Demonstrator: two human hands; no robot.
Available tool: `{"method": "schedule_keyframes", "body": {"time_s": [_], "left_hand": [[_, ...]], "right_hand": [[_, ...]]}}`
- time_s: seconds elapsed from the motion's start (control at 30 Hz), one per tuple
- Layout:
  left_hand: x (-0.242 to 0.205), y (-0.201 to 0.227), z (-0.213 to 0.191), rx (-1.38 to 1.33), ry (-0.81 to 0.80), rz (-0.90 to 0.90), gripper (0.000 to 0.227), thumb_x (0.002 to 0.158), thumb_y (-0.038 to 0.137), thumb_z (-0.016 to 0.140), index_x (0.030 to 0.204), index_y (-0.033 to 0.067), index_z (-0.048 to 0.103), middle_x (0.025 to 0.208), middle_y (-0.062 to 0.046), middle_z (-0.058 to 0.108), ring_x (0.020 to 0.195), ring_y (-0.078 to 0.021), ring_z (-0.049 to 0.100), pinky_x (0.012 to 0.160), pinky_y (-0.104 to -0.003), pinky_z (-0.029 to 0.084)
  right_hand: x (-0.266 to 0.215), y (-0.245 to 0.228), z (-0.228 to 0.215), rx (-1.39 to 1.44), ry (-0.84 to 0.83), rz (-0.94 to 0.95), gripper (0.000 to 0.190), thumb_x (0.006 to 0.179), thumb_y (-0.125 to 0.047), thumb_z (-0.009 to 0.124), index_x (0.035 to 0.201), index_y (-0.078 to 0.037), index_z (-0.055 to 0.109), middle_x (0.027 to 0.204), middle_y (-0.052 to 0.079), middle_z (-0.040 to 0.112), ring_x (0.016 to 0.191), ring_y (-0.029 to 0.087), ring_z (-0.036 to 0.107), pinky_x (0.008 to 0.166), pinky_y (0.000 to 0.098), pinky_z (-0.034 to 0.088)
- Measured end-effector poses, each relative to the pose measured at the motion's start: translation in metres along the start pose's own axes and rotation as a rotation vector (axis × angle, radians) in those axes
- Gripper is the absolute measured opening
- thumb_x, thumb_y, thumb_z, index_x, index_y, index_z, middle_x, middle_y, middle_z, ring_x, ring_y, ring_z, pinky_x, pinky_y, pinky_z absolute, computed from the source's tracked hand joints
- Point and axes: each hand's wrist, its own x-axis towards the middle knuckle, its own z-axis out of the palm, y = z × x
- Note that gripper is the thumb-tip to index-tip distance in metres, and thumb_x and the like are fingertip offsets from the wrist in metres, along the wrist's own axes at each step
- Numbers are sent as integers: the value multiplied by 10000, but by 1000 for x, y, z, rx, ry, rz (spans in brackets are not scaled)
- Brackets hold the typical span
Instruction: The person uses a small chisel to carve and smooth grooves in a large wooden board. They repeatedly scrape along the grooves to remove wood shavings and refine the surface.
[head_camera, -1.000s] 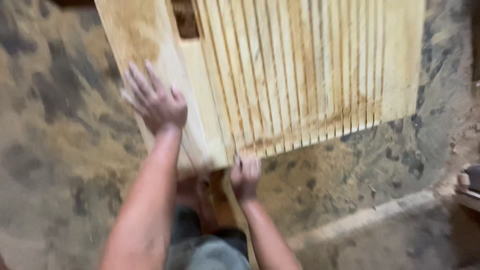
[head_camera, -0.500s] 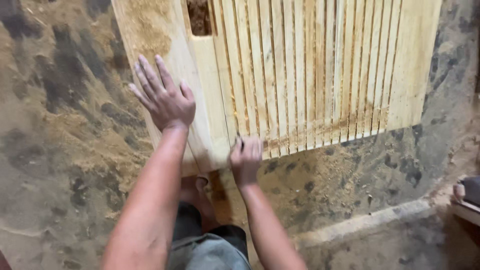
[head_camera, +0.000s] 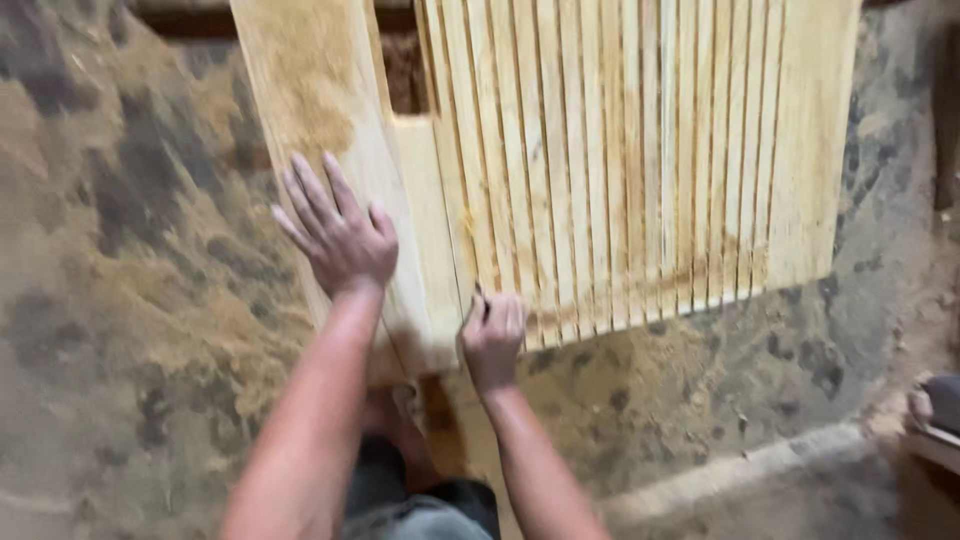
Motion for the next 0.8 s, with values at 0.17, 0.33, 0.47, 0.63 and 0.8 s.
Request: {"method": "schedule_keyframes", "body": {"time_s": [0.17, 0.33, 0.47, 0.63, 0.8], "left_hand": [[7, -2, 2, 54, 17, 14, 820, 945, 367, 519, 1664, 53, 279, 1717, -234, 155, 1589, -383, 126, 1251, -624, 64], [5, 3, -5, -22, -32, -15, 818, 940, 394, 512, 1656, 67, 288, 1707, -235, 158, 1585, -393, 123, 1247, -629, 57], [3, 0, -3, 27, 35, 21, 818, 955, 395, 516, 1665, 45, 312, 1713, -251, 176, 1587, -401, 142, 1249, -636, 73], [11, 2, 3, 50, 38, 19, 813, 928, 396, 524, 1640, 49, 342, 1702, -254, 191, 1583, -405, 158, 1245, -638, 83], [1, -2, 6, 36, 35, 14, 803, 932, 395, 517, 1638, 53, 345, 1707, -242, 191, 1588, -394, 164, 1253, -628, 88]], "right_hand": [[115, -8, 67, 38, 55, -65, 56, 945, -11, 619, 960, 12, 571, 892, 191, 575, 862, 370, 561, 818, 483, 463], [78, -22, 15, 113, -34, -15, 18, 958, 19, 604, 961, 1, 599, 860, 184, 573, 826, 365, 565, 803, 476, 476], [10, -20, -24, 7, -55, 58, 107, 918, -10, 666, 862, -2, 575, 808, 185, 552, 772, 376, 556, 736, 485, 469], [120, -12, 58, 31, 32, -92, 68, 945, 15, 599, 888, -18, 584, 823, 189, 511, 773, 373, 514, 722, 479, 421], [232, -14, 127, 65, 71, -78, 50, 974, -71, 565, 946, -30, 569, 881, 138, 576, 839, 310, 572, 805, 438, 474]]}}
